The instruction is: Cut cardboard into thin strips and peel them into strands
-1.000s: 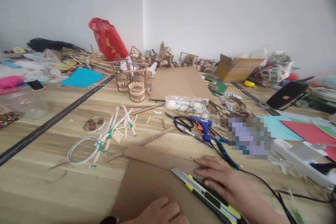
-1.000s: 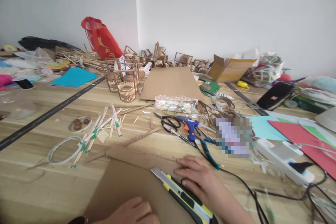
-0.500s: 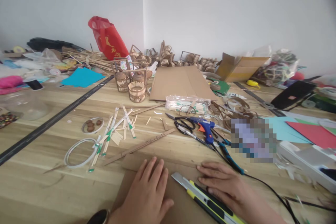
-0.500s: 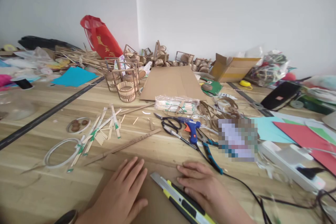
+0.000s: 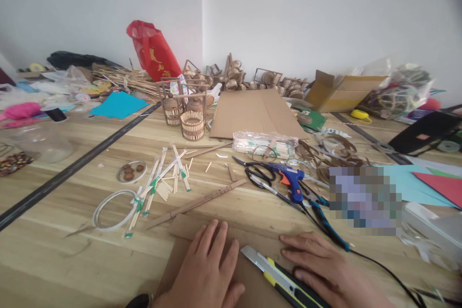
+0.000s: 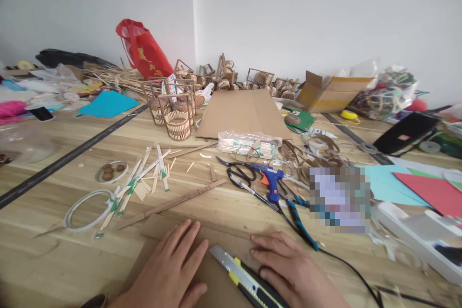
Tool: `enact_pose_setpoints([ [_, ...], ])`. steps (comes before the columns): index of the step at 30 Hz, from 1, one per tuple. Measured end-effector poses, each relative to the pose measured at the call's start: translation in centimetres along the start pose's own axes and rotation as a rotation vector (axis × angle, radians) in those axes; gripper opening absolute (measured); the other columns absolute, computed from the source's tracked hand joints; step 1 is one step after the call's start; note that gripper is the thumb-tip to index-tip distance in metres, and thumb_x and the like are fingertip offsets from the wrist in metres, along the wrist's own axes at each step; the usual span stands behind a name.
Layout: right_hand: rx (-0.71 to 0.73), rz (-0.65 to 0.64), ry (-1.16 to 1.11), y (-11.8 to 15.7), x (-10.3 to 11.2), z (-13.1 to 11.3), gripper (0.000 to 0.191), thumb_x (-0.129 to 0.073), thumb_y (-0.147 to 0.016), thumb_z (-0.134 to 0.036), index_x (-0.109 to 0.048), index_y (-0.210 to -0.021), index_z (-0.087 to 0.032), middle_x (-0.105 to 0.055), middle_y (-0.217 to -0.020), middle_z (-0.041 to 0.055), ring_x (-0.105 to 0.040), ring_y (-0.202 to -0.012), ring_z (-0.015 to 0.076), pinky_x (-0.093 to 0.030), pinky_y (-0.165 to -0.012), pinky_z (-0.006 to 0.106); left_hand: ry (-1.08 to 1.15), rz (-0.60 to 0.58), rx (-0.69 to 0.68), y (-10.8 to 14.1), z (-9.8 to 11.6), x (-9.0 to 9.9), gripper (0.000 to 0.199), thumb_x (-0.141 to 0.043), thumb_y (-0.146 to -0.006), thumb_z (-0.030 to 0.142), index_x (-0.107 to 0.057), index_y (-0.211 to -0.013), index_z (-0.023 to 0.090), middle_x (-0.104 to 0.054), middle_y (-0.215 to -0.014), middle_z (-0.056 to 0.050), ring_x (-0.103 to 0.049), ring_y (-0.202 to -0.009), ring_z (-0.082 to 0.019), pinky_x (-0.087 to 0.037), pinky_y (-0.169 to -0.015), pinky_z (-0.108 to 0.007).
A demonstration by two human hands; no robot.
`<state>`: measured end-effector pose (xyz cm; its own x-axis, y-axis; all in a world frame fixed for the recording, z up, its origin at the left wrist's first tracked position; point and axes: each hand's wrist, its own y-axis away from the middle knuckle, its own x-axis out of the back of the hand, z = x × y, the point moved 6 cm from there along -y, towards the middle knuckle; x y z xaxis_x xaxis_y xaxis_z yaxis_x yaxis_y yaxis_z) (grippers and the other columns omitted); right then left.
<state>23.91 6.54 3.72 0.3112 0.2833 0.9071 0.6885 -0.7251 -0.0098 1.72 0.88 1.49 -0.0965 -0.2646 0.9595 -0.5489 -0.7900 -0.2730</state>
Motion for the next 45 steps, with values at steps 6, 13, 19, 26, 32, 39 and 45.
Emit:
enact_pose_setpoints([
  [6, -0.118, 0.034, -0.043, 0.4, 0.1, 1.0, 0.027, -0.060, -0.090, -0.037, -0.075, -0.111, -0.028, -0.070, -0.117, 0.0101, -0.067, -0.109, 0.0277, -0.056, -0.093, 0.037, -0.026, 0.039, -0.011, -0.1, 0.1, 0.6, 0.055, -0.049, -0.094, 0.059, -0.059, -0.131, 0.019, -0.059, -0.135, -0.020, -0.056, -0.121, -0.034, -0.048, -0.094, -0.046],
  [13, -0.258, -0.027, -0.039, 0.6, 0.6, 1.6, 0.035, -0.063, -0.087, -0.039, -0.071, -0.118, -0.025, -0.068, -0.115, 0.0115, -0.065, -0.109, 0.0269, -0.054, -0.094, 0.038, -0.085, 0.134, -0.023, 0.0, 0.2, 1.3, 0.053, -0.048, -0.095, 0.059, -0.063, -0.126, 0.019, -0.062, -0.131, -0.018, -0.056, -0.118, -0.033, -0.047, -0.091, -0.043],
  [19, -0.350, -0.019, -0.038, 1.3, 0.8, 2.3, 0.029, -0.065, -0.083, -0.037, -0.068, -0.109, -0.024, -0.066, -0.110, 0.0105, -0.064, -0.103, 0.0257, -0.053, -0.089, 0.038, -0.120, 0.211, -0.037, 0.2, 0.2, 1.5, 0.050, -0.049, -0.095, 0.058, -0.064, -0.124, 0.021, -0.064, -0.129, -0.014, -0.055, -0.117, -0.031, -0.045, -0.092, -0.041],
  [26, -0.371, -0.031, -0.030, 1.3, 0.8, 2.0, 0.022, -0.064, -0.083, -0.033, -0.065, -0.102, -0.021, -0.064, -0.106, 0.0097, -0.062, -0.100, 0.0250, -0.051, -0.087, 0.038, -0.153, 0.262, -0.064, 0.1, 0.4, 1.7, 0.043, -0.061, -0.087, 0.046, -0.065, -0.121, 0.019, -0.065, -0.126, -0.015, -0.054, -0.115, -0.032, -0.045, -0.090, -0.040],
  [32, -0.386, -0.046, -0.001, 1.4, 0.9, 1.8, 0.020, -0.065, -0.083, -0.033, -0.065, -0.100, -0.022, -0.064, -0.104, 0.0085, -0.063, -0.099, 0.0249, -0.051, -0.085, 0.037, -0.153, 0.271, -0.069, 0.2, 0.5, 1.5, 0.044, -0.061, -0.087, 0.045, -0.064, -0.122, 0.019, -0.063, -0.128, -0.015, -0.052, -0.117, -0.032, -0.043, -0.091, -0.039],
  [39, -0.390, -0.048, -0.020, 1.2, 0.9, 1.8, 0.019, -0.065, -0.082, -0.032, -0.065, -0.098, -0.022, -0.064, -0.104, 0.0090, -0.063, -0.098, 0.0255, -0.052, -0.085, 0.037, -0.128, 0.251, -0.048, 0.3, 0.2, 1.3, 0.048, -0.052, -0.093, 0.056, -0.063, -0.124, 0.021, -0.063, -0.130, -0.013, -0.051, -0.120, -0.031, -0.043, -0.095, -0.039],
  [45, -0.372, -0.022, -0.038, 1.2, 1.1, 1.8, 0.019, -0.066, -0.081, -0.033, -0.065, -0.097, -0.024, -0.065, -0.102, 0.0080, -0.064, -0.096, 0.0249, -0.052, -0.083, 0.036, -0.089, 0.214, -0.036, 0.5, 0.3, 0.9, 0.050, -0.054, -0.093, 0.054, -0.061, -0.128, 0.020, -0.059, -0.135, -0.013, -0.049, -0.122, -0.031, -0.041, -0.098, -0.039],
])
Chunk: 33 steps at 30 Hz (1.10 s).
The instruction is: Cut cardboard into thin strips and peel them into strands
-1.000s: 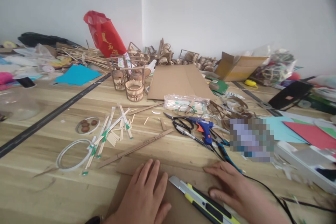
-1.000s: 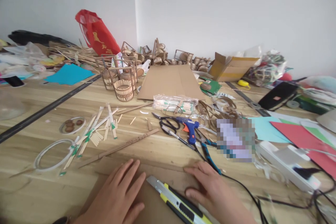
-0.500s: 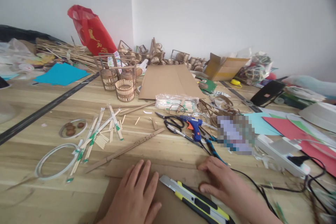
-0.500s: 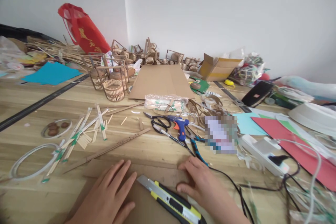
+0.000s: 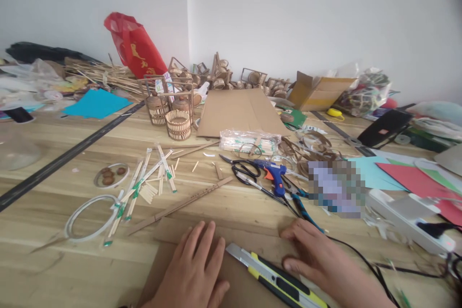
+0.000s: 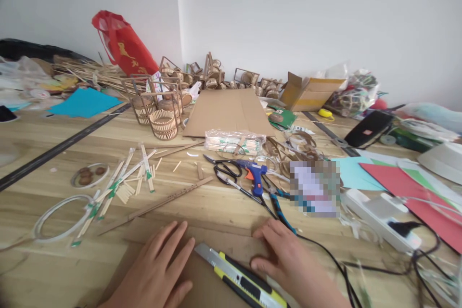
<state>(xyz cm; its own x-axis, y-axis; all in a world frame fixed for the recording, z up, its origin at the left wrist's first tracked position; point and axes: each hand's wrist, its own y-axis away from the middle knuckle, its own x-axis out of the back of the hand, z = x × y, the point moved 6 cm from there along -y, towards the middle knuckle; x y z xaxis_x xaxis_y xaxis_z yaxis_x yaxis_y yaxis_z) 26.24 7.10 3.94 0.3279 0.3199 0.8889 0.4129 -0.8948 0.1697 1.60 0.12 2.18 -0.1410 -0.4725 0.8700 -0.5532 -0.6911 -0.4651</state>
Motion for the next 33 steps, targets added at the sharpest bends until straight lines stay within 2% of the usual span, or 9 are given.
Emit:
enact_pose_setpoints([
  [14, -0.023, -0.040, -0.010, -0.03, -0.44, 0.42, 0.022, -0.063, -0.083, -0.035, -0.064, -0.100, -0.022, -0.064, -0.107, 0.0105, -0.063, -0.101, 0.0268, -0.051, -0.087, 0.040, -0.021, 0.002, -0.033, -0.36, 0.09, 0.47, 0.052, -0.052, -0.093, 0.058, -0.064, -0.124, 0.017, -0.066, -0.126, -0.013, -0.055, -0.114, -0.031, -0.043, -0.094, -0.040],
  [24, -0.038, -0.035, -0.009, 0.03, -0.52, 0.54, 0.021, -0.063, -0.083, -0.033, -0.064, -0.100, -0.022, -0.063, -0.107, 0.0102, -0.063, -0.101, 0.0266, -0.051, -0.088, 0.040, -0.029, 0.004, -0.029, -0.19, 0.11, 0.16, 0.052, -0.051, -0.094, 0.057, -0.063, -0.125, 0.018, -0.065, -0.126, -0.013, -0.054, -0.116, -0.031, -0.041, -0.095, -0.041],
  [33, -0.022, -0.051, -0.009, -0.01, -0.72, 0.59, 0.020, -0.062, -0.084, -0.032, -0.063, -0.101, -0.021, -0.062, -0.108, 0.0107, -0.062, -0.102, 0.0263, -0.050, -0.089, 0.040, -0.039, -0.045, -0.039, 0.05, 0.15, -0.03, 0.051, -0.051, -0.094, 0.055, -0.060, -0.129, 0.019, -0.064, -0.130, -0.012, -0.055, -0.117, -0.030, -0.042, -0.096, -0.041],
])
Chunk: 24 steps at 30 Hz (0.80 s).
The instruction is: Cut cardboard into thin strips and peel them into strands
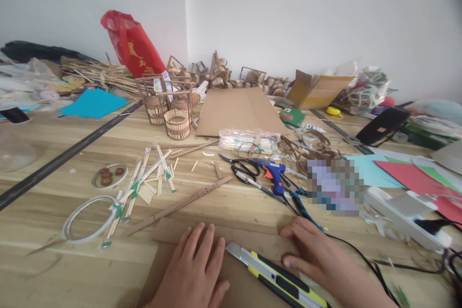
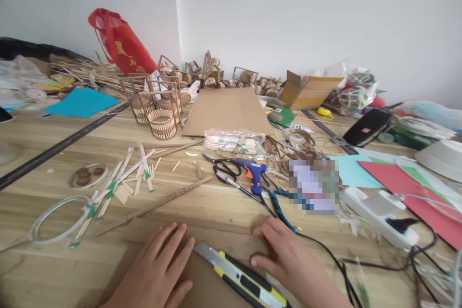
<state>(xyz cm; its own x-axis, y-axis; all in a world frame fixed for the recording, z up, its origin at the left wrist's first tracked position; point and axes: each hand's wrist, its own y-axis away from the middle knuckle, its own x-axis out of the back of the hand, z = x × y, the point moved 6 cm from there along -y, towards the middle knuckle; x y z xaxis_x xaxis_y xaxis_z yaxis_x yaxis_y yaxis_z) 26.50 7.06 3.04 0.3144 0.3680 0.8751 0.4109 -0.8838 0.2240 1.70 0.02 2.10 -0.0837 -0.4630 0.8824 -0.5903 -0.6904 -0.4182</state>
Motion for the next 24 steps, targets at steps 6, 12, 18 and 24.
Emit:
enact_pose_setpoints([
  [6, 0.019, 0.022, 0.005, 0.1, -0.1, 0.3, 0.020, -0.062, -0.085, -0.033, -0.063, -0.100, -0.021, -0.062, -0.105, 0.0105, -0.062, -0.099, 0.0265, -0.051, -0.086, 0.040, -0.014, 0.026, -0.002, -0.1, 0.0, 0.1, 0.051, -0.050, -0.094, 0.056, -0.061, -0.127, 0.019, -0.065, -0.128, -0.011, -0.056, -0.116, -0.030, -0.041, -0.096, -0.041],
  [12, 0.029, 0.049, -0.010, 0.3, 0.0, 0.4, 0.019, -0.065, -0.083, -0.033, -0.064, -0.099, -0.022, -0.062, -0.105, 0.0094, -0.063, -0.098, 0.0261, -0.052, -0.085, 0.039, -0.026, 0.044, -0.001, -0.2, 0.1, 0.3, 0.050, -0.049, -0.095, 0.058, -0.064, -0.124, 0.019, -0.066, -0.126, -0.012, -0.056, -0.114, -0.030, -0.039, -0.096, -0.041],
  [18, 0.036, 0.080, -0.015, 0.0, 0.4, -0.1, 0.017, -0.069, -0.080, -0.028, -0.064, -0.096, -0.022, -0.064, -0.102, 0.0081, -0.063, -0.098, 0.0254, -0.052, -0.084, 0.038, -0.037, 0.035, -0.019, 0.1, 0.0, -0.2, 0.051, -0.049, -0.094, 0.058, -0.064, -0.126, 0.021, -0.065, -0.129, -0.010, -0.053, -0.116, -0.029, -0.036, -0.097, -0.040],
  [24, 0.088, 0.078, -0.027, 0.1, 0.8, -0.2, 0.019, -0.061, -0.090, -0.038, -0.064, -0.099, -0.021, -0.065, -0.098, 0.0071, -0.065, -0.087, 0.0208, -0.053, -0.075, 0.032, 0.019, 0.064, 0.122, 0.4, 0.1, -1.0, 0.049, -0.051, -0.091, 0.062, -0.068, -0.120, 0.026, -0.067, -0.127, -0.006, -0.052, -0.114, -0.028, -0.034, -0.097, -0.040],
])
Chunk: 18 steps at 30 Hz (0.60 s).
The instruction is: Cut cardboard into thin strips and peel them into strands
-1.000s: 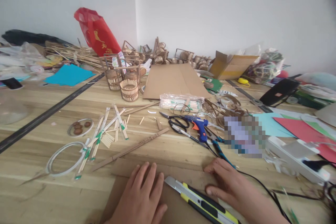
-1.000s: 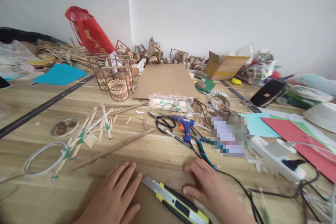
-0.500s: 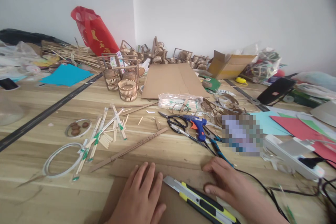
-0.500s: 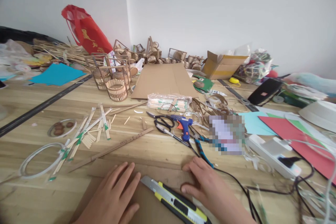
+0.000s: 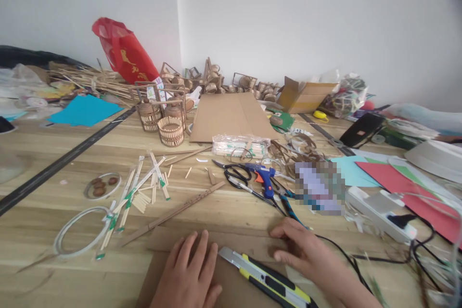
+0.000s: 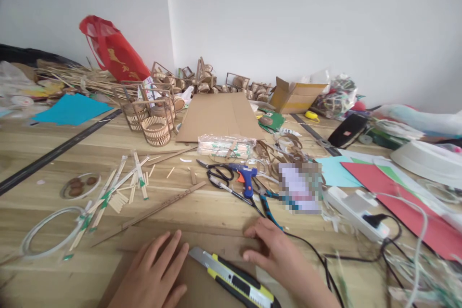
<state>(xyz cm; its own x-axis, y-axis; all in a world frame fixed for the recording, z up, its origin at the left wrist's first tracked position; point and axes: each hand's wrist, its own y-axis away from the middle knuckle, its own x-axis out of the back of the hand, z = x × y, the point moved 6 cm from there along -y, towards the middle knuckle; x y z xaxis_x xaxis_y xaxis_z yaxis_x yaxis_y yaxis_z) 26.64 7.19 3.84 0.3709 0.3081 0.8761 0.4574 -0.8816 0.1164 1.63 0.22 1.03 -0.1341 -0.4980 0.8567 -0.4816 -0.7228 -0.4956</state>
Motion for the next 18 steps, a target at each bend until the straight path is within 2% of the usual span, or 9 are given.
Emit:
enact_pose_setpoints([
  [4, -0.001, 0.089, 0.200, -1.0, 1.0, -0.1, 0.022, -0.049, -0.098, -0.035, -0.066, -0.099, -0.021, -0.067, -0.099, 0.0072, -0.066, -0.093, 0.0191, -0.052, -0.082, 0.030, 0.012, 0.005, -0.001, 0.2, 0.3, -0.2, 0.049, -0.051, -0.091, 0.063, -0.070, -0.118, 0.026, -0.068, -0.125, -0.006, -0.052, -0.111, -0.027, -0.033, -0.097, -0.040],
  [8, -0.085, 0.136, 0.395, -3.6, 2.0, -0.3, 0.022, -0.051, -0.096, -0.028, -0.068, -0.106, -0.018, -0.069, -0.099, 0.0109, -0.066, -0.095, 0.0254, -0.051, -0.085, 0.038, 0.013, -0.009, -0.013, 0.1, 0.2, -0.1, 0.049, -0.050, -0.092, 0.063, -0.071, -0.117, 0.026, -0.069, -0.124, -0.007, -0.052, -0.110, -0.027, -0.032, -0.096, -0.041],
  [10, -0.121, 0.156, 0.439, -5.3, 2.4, -0.5, 0.023, -0.052, -0.095, -0.025, -0.069, -0.107, -0.016, -0.069, -0.102, 0.0139, -0.065, -0.098, 0.0299, -0.049, -0.086, 0.043, 0.014, -0.024, -0.016, 0.0, 0.2, -0.1, 0.049, -0.050, -0.092, 0.062, -0.071, -0.118, 0.026, -0.069, -0.124, -0.007, -0.052, -0.110, -0.028, -0.032, -0.096, -0.041],
  [12, -0.141, 0.159, 0.472, -6.9, 2.5, -0.8, 0.019, -0.055, -0.092, -0.022, -0.070, -0.101, -0.015, -0.069, -0.100, 0.0152, -0.064, -0.099, 0.0317, -0.047, -0.086, 0.043, 0.017, -0.039, -0.015, 0.0, 0.2, -0.2, 0.050, -0.049, -0.093, 0.062, -0.071, -0.118, 0.025, -0.068, -0.125, -0.007, -0.051, -0.111, -0.028, -0.032, -0.096, -0.042],
  [15, -0.156, 0.157, 0.485, -8.5, 2.4, -1.3, 0.012, -0.058, -0.088, -0.017, -0.070, -0.088, -0.015, -0.069, -0.094, 0.0150, -0.065, -0.097, 0.0306, -0.045, -0.084, 0.039, 0.021, -0.058, -0.003, -0.1, 0.3, -0.1, 0.051, -0.048, -0.093, 0.063, -0.070, -0.119, 0.025, -0.067, -0.126, -0.008, -0.051, -0.113, -0.028, -0.033, -0.097, -0.042],
  [18, -0.146, 0.166, 0.439, -8.8, 2.8, -1.8, 0.013, -0.055, -0.088, -0.015, -0.068, -0.085, -0.016, -0.069, -0.091, 0.0132, -0.066, -0.095, 0.0283, -0.043, -0.083, 0.037, 0.033, -0.099, 0.020, -0.1, 0.5, -0.1, 0.049, -0.050, -0.093, 0.061, -0.070, -0.121, 0.026, -0.066, -0.129, -0.007, -0.051, -0.114, -0.028, -0.035, -0.098, -0.043],
])
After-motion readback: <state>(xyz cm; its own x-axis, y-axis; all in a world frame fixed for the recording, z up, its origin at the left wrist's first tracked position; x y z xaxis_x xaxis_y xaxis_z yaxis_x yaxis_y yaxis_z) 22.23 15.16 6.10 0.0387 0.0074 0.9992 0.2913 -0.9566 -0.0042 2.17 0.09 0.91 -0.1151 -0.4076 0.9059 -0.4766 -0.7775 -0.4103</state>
